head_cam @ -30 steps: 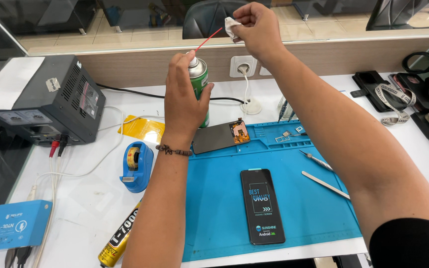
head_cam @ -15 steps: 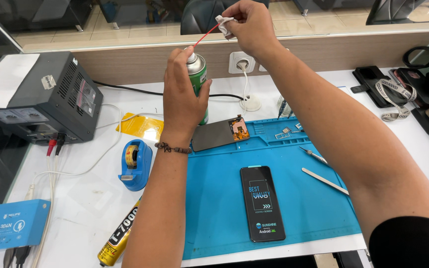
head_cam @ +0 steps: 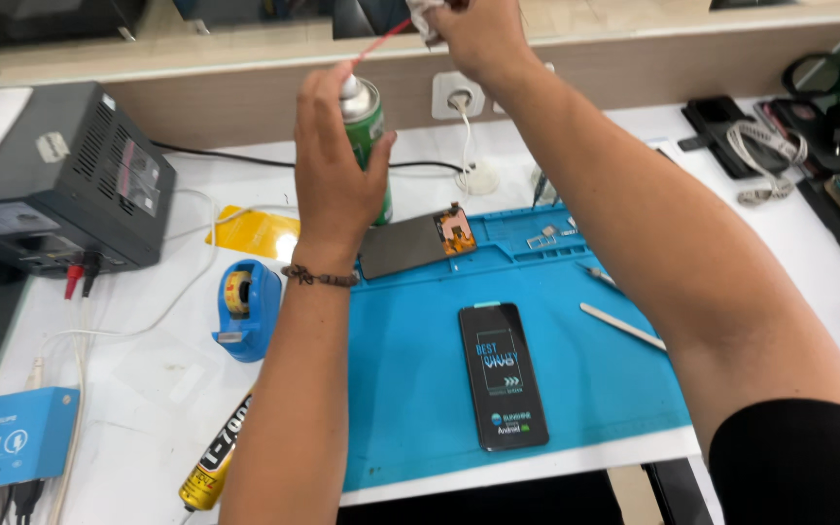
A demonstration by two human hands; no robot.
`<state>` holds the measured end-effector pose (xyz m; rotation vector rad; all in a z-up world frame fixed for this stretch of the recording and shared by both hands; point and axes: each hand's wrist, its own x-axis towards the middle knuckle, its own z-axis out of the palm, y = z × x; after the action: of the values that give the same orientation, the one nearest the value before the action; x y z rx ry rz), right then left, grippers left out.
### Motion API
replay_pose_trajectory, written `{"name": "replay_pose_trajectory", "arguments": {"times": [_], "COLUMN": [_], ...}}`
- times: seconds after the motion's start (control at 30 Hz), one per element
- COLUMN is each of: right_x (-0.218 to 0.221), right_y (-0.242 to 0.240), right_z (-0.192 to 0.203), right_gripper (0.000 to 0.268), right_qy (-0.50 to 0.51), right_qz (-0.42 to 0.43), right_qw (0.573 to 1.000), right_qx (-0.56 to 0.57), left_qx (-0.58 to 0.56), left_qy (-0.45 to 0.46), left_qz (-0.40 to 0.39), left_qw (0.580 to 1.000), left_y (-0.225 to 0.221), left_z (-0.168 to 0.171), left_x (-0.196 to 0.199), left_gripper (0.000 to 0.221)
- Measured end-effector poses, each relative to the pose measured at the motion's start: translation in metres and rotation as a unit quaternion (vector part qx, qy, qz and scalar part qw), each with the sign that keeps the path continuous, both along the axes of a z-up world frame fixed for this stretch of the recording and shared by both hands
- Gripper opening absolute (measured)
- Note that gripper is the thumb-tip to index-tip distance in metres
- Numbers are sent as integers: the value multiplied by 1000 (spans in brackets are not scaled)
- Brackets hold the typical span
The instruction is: The person retrieves a cleaning cloth from a drawer, sprays it with a cleaning solution, and wipes the screen and edges of a smartphone. The person then plugs a charging cable into the phone and operates the touchscreen to test the display.
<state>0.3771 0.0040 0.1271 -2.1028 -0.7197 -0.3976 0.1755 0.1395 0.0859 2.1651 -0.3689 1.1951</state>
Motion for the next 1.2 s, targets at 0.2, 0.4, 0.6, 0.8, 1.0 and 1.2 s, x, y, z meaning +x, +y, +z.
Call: {"name": "replay_pose_trajectory", "arguments": {"times": [0.2,0.4,0.6,0.8,1.0,1.2], "right_x": [-104,-255,-348,-409,-415,-392], "right_y": [-81,-181,-249,-256,-283,-280], "right_z": [15,9,-63,-117,-160,-160], "right_gripper": [14,11,19,13,14,10], "right_qy": [114,32,178,10,-193,-210], "right_qz": [-62,117,4,-105,-179,-202], "right_qw": [991,991,979,992,959,946], "right_qx": [4,49,101,67,103,145], "left_qx": [22,82,254,274,252,162], "left_qy": [20,10,401,458,479,550], "left_qz": [51,1,-35,-37,-52,-51], "left_qw": [998,997,880,845,839,817], "left_y": [-7,-77,-110,-119,-116,-118], "left_z": [1,36,-39,-31,-29,-12], "left_x": [-12,-91,-114,-112,-102,-102], "left_gripper": [68,33,84,86,82,78]}}
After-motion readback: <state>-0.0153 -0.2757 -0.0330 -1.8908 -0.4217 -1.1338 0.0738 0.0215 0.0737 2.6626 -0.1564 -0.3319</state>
